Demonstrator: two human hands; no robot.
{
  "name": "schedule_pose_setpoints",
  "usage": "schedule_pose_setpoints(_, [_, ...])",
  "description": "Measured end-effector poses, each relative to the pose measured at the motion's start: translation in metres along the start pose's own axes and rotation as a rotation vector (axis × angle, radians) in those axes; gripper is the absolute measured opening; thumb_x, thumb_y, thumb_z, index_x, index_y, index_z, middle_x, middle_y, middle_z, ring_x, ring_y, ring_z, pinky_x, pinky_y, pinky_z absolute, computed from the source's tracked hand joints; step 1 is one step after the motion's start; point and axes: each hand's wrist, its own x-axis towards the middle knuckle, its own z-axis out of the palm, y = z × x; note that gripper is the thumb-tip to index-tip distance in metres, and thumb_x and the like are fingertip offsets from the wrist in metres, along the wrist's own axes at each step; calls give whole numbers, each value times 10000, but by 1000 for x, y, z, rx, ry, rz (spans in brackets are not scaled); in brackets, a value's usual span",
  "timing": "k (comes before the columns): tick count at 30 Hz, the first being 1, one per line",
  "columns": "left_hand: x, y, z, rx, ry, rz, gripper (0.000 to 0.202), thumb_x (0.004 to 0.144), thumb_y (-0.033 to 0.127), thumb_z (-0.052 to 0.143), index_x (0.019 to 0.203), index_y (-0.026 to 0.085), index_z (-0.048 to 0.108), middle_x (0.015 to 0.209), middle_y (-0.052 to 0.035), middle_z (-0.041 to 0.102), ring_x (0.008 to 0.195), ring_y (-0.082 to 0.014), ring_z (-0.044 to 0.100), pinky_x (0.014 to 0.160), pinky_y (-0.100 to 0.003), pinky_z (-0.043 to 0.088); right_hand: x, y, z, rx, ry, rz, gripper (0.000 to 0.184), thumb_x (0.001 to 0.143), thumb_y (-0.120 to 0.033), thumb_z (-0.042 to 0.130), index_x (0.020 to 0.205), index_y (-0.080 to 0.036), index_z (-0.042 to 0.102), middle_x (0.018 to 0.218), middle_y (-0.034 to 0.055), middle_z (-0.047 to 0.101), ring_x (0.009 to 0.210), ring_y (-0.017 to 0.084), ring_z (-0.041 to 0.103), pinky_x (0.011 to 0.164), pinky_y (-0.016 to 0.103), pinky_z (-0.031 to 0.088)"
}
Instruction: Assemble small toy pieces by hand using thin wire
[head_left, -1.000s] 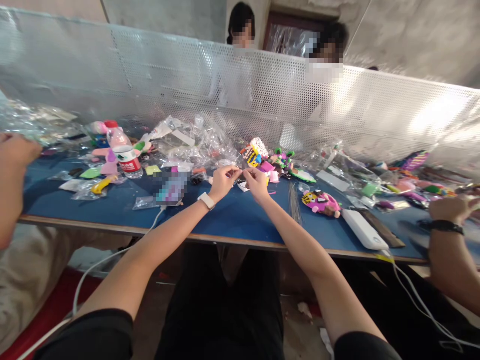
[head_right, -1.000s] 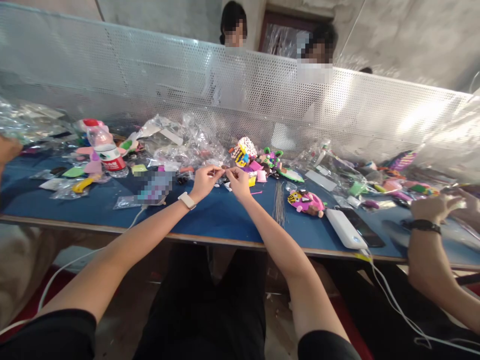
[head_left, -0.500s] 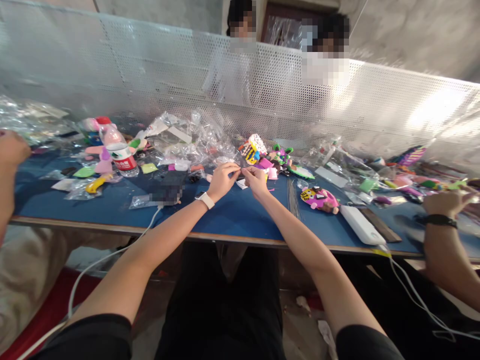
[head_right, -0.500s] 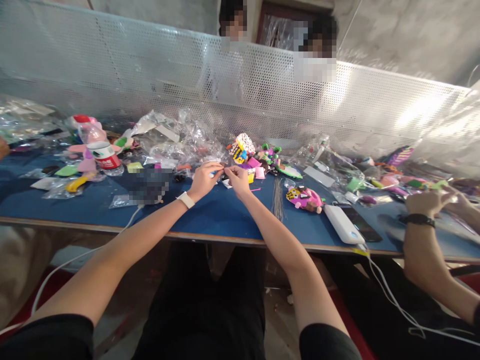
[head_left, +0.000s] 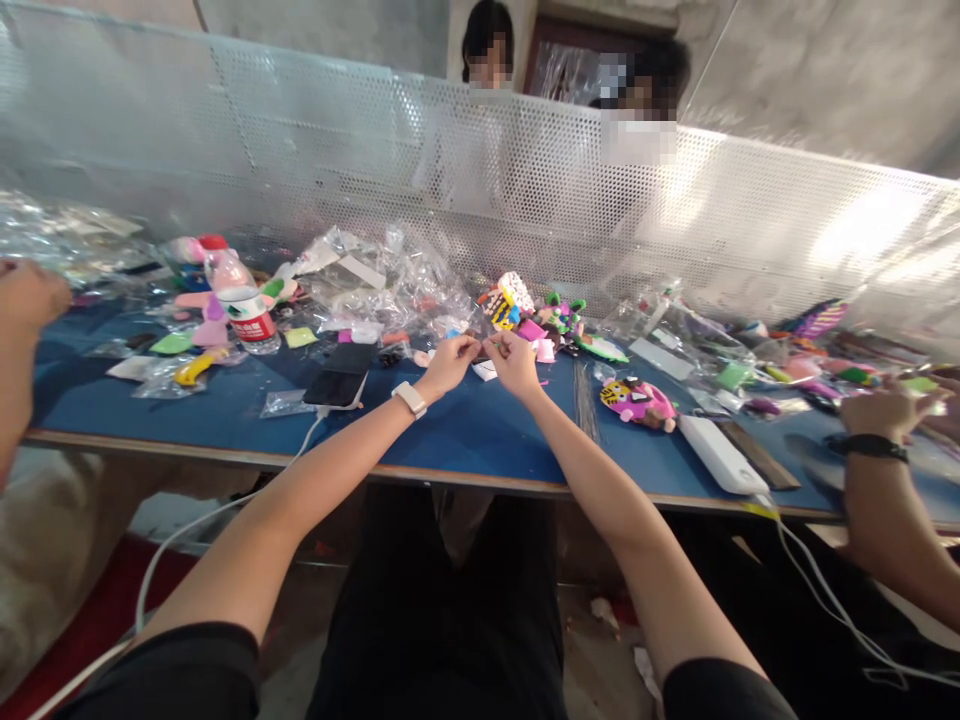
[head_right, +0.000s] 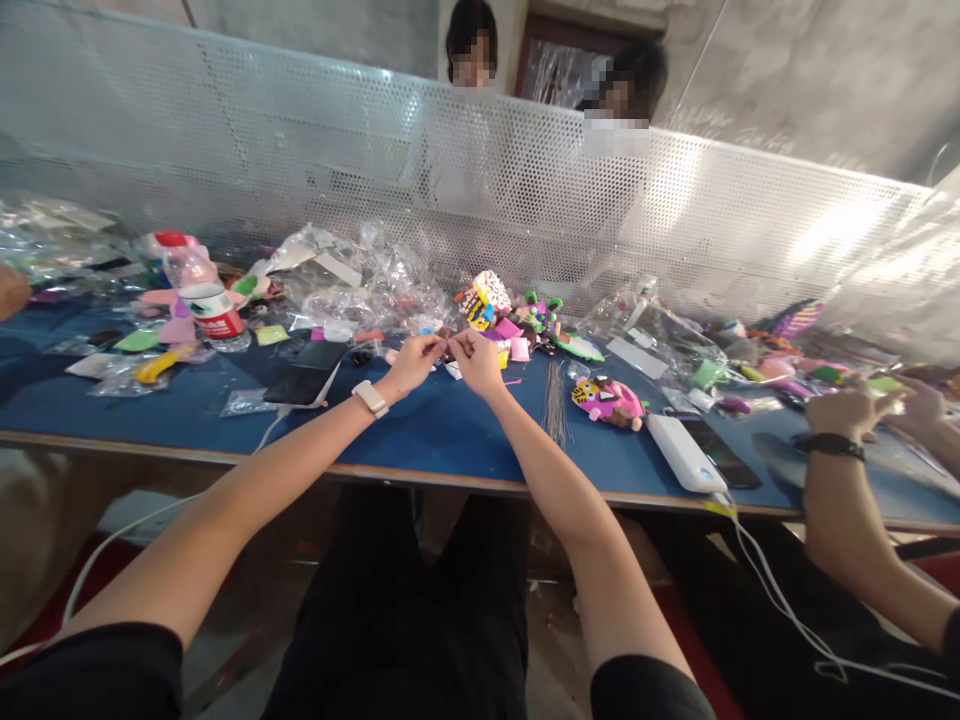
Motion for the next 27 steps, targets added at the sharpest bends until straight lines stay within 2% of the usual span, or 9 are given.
schedule_pose_setpoints(3, [1,-2,0,-176,-86,-90,566,976,714,592,774,186,628,729,-29,615,662,-155,540,628,-294,447,-1,-4,-3,-39,-18,-42,270,971,-440,601,857,-202,658,599,-53,384,578,137,360,599,304,280])
schedule_pose_setpoints(6, [1,0,-3,-189,-143,-53,539,989,699,587,828,188,645,804,-49,654,716,-166,583,668,-301,487,0,-4,-2,-64,-22,-57,257,969,-431,600,865,-205,663,605,-49,398,584,140,369,605,305,285])
schedule_pose_setpoints(10, [-2,9,-8,16,-98,91,375,1007,535,631,946,171,701,931,-76,742,821,-186,657,771,-310,524,2,0,3,6,29,-2,289,963,-472,608,868,-206,672,637,-26,447,625,156,404,602,300,300])
schedule_pose_setpoints(13, [-5,12,-8,224,5,137,197,968,348,689,891,167,699,836,-53,736,736,-178,643,744,-305,504,2,3,8,52,18,42,302,954,-481,616,858,-202,679,635,-23,462,618,154,404,593,297,296])
schedule_pose_setpoints(15, [-6,12,-7,348,59,145,154,942,284,715,838,173,693,789,-47,724,706,-183,635,731,-313,492,2,4,11,57,-1,63,294,946,-471,624,839,-201,672,632,-26,472,605,148,409,594,299,293])
schedule_pose_setpoints(19, [-8,10,-7,489,101,171,186,961,273,713,796,188,695,832,-73,741,790,-227,674,782,-351,506,1,1,13,52,-37,68,296,939,-470,643,812,-202,660,628,-29,473,602,147,421,601,302,294])
schedule_pose_setpoints(22, [-9,11,-9,556,127,219,125,975,266,707,878,188,722,958,-104,766,925,-264,699,870,-383,527,1,-1,12,25,-33,58,282,941,-451,653,814,-200,664,612,-34,460,605,146,406,600,299,295])
schedule_pose_setpoints(24, [-9,12,-11,621,103,276,87,980,261,710,945,185,736,1049,-119,775,1025,-289,697,955,-414,522,2,0,11,26,-23,63,275,941,-439,652,810,-197,661,606,-34,471,599,143,405,595,296,298])
schedule_pose_setpoints(27, [-10,14,-12,710,31,342,106,1009,272,685,985,191,750,1103,-124,781,1079,-310,684,1016,-457,500,4,5,10,52,-15,82,314,935,-483,657,802,-198,665,613,-23,511,592,143,424,587,293,305])
